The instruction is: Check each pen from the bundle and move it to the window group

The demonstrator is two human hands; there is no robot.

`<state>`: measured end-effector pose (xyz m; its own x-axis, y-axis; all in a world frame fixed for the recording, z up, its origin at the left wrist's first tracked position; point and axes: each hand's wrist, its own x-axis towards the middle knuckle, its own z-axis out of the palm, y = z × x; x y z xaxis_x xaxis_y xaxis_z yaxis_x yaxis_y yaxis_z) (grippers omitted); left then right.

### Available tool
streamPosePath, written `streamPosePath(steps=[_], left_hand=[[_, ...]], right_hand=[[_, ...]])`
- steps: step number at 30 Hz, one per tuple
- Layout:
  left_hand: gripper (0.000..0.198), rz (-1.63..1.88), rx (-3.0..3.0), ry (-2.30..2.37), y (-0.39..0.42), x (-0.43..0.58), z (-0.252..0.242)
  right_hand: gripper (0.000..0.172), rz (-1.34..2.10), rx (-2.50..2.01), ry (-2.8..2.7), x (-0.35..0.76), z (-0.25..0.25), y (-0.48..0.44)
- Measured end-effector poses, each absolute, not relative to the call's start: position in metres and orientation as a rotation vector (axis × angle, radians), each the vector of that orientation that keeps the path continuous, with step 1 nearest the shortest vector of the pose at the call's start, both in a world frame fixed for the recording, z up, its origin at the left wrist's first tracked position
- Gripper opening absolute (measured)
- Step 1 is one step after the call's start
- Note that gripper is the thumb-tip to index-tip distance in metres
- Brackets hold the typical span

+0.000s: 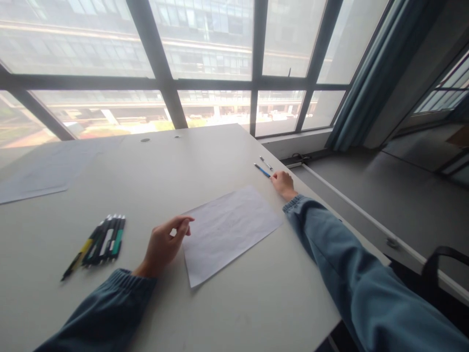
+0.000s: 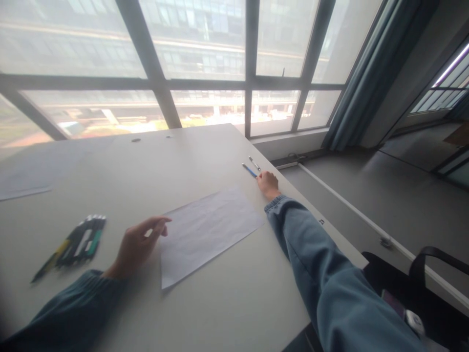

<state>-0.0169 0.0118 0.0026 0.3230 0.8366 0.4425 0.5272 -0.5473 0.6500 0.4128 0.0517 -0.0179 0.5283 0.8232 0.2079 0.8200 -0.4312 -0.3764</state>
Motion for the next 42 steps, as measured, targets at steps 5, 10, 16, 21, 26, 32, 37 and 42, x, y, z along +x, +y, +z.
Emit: streamPosePath(steps=[5, 10, 16, 21, 26, 32, 37, 42], left_hand=[[0.034, 1.084, 2.208, 1.220, 0.012, -0.018, 0.002], [0.034, 1.070, 2.210, 1.230, 0.013, -0.019, 0.001], [0.035, 1.045, 2.194, 1.245, 0.013, -0.019, 0.002], [0.033, 1.044, 2.208, 1.237, 0.013, -0.020, 0.000], [0.031, 1.049, 2.222, 1.227, 0.013, -0.020, 0.000], [0.032, 1.041, 2.217, 1.230, 0.012, -0.020, 0.001], [0.034, 1.034, 2.196, 1.236, 0.012, -0.020, 0.001], [0.035, 1.035, 2.193, 1.232, 0.013, -0.020, 0.000]], right_hand=[[0.023, -0.002, -2.352, -1.351, 0.409, -0.017, 0.052], [0.023, -0.007, -2.357, -1.321, 0.404, -0.017, 0.057], [0.025, 0.010, -2.369, -1.279, 0.404, -0.016, 0.070], [0.027, 0.013, -2.364, -1.262, 0.410, -0.018, 0.082], [0.027, -0.002, -2.351, -1.262, 0.417, -0.022, 0.091], [0.027, -0.019, -2.341, -1.255, 0.422, -0.025, 0.097], [0.026, -0.020, -2.342, -1.245, 0.423, -0.025, 0.098], [0.026, -0.029, -2.333, -1.235, 0.423, -0.025, 0.098]])
